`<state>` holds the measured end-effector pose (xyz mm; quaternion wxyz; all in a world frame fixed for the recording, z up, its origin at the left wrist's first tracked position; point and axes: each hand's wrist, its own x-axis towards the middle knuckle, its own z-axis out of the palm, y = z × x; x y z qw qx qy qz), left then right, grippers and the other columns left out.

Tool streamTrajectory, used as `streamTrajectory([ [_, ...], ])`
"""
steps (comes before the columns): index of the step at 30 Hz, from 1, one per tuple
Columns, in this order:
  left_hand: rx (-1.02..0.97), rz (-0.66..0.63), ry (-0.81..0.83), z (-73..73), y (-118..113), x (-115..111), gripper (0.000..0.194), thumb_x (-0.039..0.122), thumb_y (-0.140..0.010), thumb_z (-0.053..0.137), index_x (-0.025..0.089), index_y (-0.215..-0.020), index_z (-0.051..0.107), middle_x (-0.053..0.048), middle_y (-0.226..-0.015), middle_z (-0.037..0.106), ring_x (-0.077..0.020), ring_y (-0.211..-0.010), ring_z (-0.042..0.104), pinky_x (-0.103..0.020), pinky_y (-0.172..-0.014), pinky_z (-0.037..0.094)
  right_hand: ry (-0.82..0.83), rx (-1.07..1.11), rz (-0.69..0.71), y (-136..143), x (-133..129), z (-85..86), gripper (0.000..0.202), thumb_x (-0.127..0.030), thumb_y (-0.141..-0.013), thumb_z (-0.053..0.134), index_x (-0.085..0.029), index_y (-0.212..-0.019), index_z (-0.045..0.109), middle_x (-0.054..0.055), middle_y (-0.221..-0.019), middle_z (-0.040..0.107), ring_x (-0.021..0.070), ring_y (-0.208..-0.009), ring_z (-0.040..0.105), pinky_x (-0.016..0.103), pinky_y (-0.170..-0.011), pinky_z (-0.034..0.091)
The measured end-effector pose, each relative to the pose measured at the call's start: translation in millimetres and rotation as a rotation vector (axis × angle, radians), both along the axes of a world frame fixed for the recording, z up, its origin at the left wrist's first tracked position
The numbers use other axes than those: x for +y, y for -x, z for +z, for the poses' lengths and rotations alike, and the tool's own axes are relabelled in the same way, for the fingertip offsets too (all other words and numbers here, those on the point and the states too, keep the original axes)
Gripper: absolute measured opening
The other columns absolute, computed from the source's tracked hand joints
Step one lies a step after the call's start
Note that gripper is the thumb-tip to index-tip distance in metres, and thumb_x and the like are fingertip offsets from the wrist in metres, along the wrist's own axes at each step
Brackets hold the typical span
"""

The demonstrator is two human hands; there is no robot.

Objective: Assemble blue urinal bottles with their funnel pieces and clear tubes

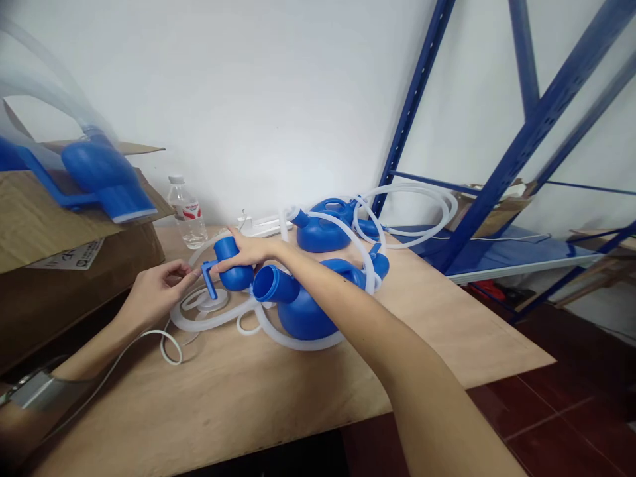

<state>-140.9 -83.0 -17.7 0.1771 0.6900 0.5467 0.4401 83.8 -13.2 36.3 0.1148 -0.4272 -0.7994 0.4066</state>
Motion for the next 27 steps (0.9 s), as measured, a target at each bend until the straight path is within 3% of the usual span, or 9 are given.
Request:
streamTrajectory([
  [4,0.051,-0.187,0.082,2.5,-14.8,-11.3,0.040,0.057,-0.077,0.071,0.022,-0.059,0.066,-0.001,-0.056,0.060,-0.0193,-0.054,0.050,-0.028,-0.058,0.035,-0.122,0.148,-0.098,-4.3,5.3,3.3,0.131,-0.070,-0.068,0.085,-0.030,-0.167,0.008,0.021,-0.159,0.041,0.0361,-0.119,0.067,0.040,-0.070,0.068],
  [9,0.021,-0.282,0.216,-0.9,-32.9,-16.0,0.047,0.065,-0.085,0.062,0.021,-0.083,0.080,-0.008,-0.077,0.074,-0.0251,-0.066,0.060,-0.032,-0.064,0.041,-0.166,0.327,-0.127,-4.7,6.1,9.4,0.107,-0.065,-0.075,0.082,-0.030,-0.156,0.022,0.017,-0.147,0.051,0.0305,-0.113,0.068,0.034,-0.069,0.067],
  [13,-0.146,-0.371,0.300,-9.7,-35.2,-10.9,0.054,0.071,-0.088,0.060,0.021,-0.088,0.077,-0.008,-0.086,0.073,-0.0254,-0.077,0.063,-0.032,-0.071,0.048,-0.084,0.478,-0.065,-3.2,0.0,14.7,0.087,-0.059,-0.080,0.080,-0.031,-0.146,0.029,0.012,-0.146,0.050,0.0293,-0.121,0.064,0.034,-0.072,0.067],
  [18,-0.390,-0.400,0.462,-20.6,-29.4,-2.5,0.060,0.070,-0.084,0.069,0.022,-0.121,0.071,-0.009,-0.106,0.074,-0.0283,-0.099,0.068,-0.033,-0.074,0.054,-0.016,0.521,0.007,-3.6,-7.4,17.6,0.080,-0.051,-0.082,0.081,-0.033,-0.142,0.032,0.010,-0.148,0.048,0.0299,-0.127,0.061,0.038,-0.079,0.068],
  [21,-0.427,-0.471,0.513,-23.8,-27.2,0.6,0.061,0.069,-0.081,0.074,0.020,-0.117,0.069,-0.010,-0.108,0.074,-0.0275,-0.099,0.068,-0.033,-0.075,0.055,0.018,0.503,0.036,-3.8,-8.7,16.2,0.083,-0.048,-0.081,0.083,-0.033,-0.145,0.032,0.010,-0.147,0.048,0.0295,-0.125,0.061,0.036,-0.078,0.068],
  [27,-0.306,-0.475,0.478,-24.8,-25.2,3.0,0.060,0.074,-0.077,0.075,0.017,-0.096,0.070,-0.004,-0.088,0.071,-0.0188,-0.072,0.062,-0.032,-0.071,0.050,-0.017,0.464,0.066,-2.4,-6.7,12.8,0.085,-0.047,-0.079,0.084,-0.035,-0.146,0.033,0.011,-0.146,0.049,0.0300,-0.125,0.060,0.030,-0.069,0.067],
])
